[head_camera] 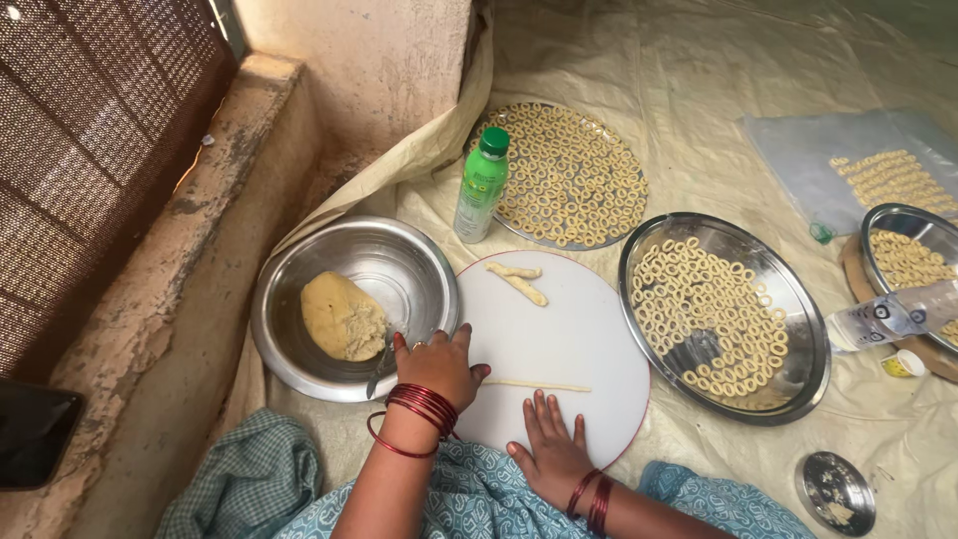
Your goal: The person is making dough rings by rolling small pieces of dough into thin strips, joining the ends to form rings, and placing them on a tray. The process is repeated multiple times with consistent hand movements.
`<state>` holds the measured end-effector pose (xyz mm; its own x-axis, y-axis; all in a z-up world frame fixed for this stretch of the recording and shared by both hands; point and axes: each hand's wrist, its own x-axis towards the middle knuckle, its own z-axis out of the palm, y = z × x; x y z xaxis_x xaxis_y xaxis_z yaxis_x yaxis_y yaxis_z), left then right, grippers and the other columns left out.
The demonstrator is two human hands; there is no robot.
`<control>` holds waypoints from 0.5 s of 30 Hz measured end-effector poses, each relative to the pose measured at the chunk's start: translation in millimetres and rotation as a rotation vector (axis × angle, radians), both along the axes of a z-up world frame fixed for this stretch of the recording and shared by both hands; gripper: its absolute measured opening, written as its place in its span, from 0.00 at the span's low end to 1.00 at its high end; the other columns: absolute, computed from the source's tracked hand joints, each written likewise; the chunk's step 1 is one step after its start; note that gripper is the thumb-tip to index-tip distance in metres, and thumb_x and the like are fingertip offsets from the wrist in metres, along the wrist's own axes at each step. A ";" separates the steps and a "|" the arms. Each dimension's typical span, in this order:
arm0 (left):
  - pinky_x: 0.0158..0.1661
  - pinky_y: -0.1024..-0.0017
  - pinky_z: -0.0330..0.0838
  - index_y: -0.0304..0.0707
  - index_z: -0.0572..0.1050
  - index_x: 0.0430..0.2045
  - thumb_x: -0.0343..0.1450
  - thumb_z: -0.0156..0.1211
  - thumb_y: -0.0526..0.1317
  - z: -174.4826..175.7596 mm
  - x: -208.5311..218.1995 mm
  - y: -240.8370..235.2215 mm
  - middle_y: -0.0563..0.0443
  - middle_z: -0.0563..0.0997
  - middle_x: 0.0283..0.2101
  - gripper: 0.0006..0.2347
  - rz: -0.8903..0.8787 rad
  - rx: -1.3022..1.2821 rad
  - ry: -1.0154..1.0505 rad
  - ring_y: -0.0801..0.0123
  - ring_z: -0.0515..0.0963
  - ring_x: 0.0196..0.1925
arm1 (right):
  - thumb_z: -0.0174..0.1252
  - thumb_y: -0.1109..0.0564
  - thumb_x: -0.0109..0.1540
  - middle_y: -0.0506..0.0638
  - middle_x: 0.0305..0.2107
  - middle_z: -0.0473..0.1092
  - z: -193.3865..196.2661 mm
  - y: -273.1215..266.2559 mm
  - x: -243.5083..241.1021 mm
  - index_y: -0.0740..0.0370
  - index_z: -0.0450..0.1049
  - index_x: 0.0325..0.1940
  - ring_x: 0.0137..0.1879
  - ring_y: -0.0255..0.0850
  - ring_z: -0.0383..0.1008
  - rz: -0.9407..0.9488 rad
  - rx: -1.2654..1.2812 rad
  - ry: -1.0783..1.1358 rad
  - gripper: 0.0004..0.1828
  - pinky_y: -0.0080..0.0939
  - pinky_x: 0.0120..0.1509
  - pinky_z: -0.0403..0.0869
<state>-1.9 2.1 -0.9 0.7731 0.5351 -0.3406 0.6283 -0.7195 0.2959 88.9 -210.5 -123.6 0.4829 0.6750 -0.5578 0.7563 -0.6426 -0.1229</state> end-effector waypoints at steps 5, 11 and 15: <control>0.69 0.36 0.43 0.50 0.59 0.68 0.71 0.57 0.58 0.0 2.7 2.5 0.40 0.73 0.61 0.31 0.002 -0.009 -0.025 0.47 0.75 0.60 | 0.35 0.33 0.69 0.62 0.77 0.26 -19.8 18.8 3.7 0.60 0.34 0.80 0.82 0.57 0.21 -0.017 0.092 -0.092 0.44 0.76 0.76 0.30; 0.68 0.36 0.43 0.48 0.60 0.67 0.71 0.57 0.58 -0.8 5.8 5.8 0.40 0.73 0.60 0.31 0.005 -0.028 -0.056 0.47 0.76 0.60 | 0.39 0.32 0.67 0.62 0.77 0.28 -36.7 59.6 39.2 0.51 0.37 0.81 0.81 0.63 0.22 -0.062 0.229 -0.223 0.43 0.79 0.74 0.33; 0.68 0.36 0.43 0.47 0.60 0.67 0.71 0.58 0.57 -1.3 7.4 7.5 0.39 0.74 0.59 0.31 -0.001 -0.026 -0.042 0.46 0.76 0.59 | 0.39 0.32 0.68 0.62 0.77 0.29 -38.1 87.6 68.7 0.45 0.40 0.81 0.80 0.66 0.24 -0.101 0.240 -0.297 0.40 0.81 0.73 0.35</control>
<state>5.5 9.6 -2.3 0.7877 0.5255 -0.3214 0.6140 -0.7118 0.3411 157.6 -122.9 -161.7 0.6698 0.7103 -0.2163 0.7162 -0.6949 -0.0641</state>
